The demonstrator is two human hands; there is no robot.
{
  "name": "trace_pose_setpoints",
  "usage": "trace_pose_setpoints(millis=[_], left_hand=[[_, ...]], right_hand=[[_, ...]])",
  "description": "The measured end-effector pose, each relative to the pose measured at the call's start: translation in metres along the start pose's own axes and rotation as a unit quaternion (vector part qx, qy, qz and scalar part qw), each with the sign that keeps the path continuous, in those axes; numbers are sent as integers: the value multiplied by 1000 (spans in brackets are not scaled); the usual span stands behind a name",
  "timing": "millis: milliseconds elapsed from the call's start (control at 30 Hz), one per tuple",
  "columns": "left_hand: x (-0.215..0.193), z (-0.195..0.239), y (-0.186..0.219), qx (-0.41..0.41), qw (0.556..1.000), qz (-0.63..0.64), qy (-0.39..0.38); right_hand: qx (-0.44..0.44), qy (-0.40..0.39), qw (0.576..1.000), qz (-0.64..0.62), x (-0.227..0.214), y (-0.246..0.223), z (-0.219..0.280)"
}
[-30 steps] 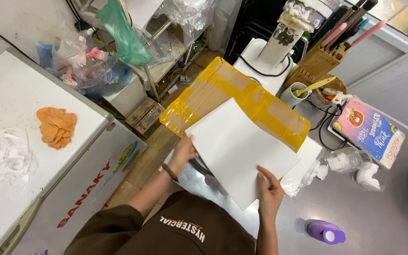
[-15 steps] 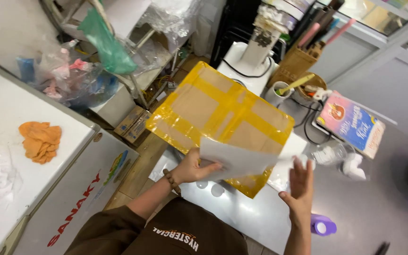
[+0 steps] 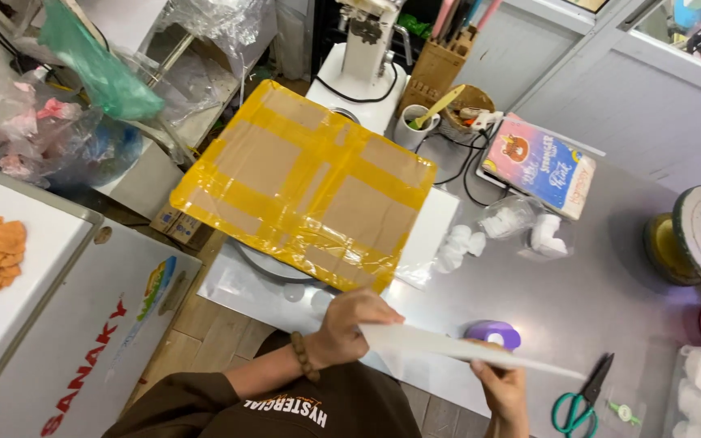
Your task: Cutting paper with scissors and using a hand punch to create circular paper decorations.
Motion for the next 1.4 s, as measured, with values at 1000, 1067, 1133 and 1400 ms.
trace_pose_setpoints(millis=[1000,1067,1133,1400], left_hand=[[159,120,-142,-293,940,-63,161],[158,138,-157,-320,931,-72,161],[159,142,-169,-340,923,-77,163],[156,154,-207,-376,916,-44,135]], right_hand=[[-28,142,974,171,-89,92,15],[-19,139,973,183,-89,103,12],[-16,138,970,198,-94,105,6],[34,103,983,147,-110,128,1]])
Point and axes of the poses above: each hand's wrist, its own z-axis away from the middle knuckle, its own x-axis out of the palm, y = z × x, the point moved 8 cm from there along -z, towards the middle knuckle, and after that the axes turned 4 degrees about z, right-handed, at the moved point
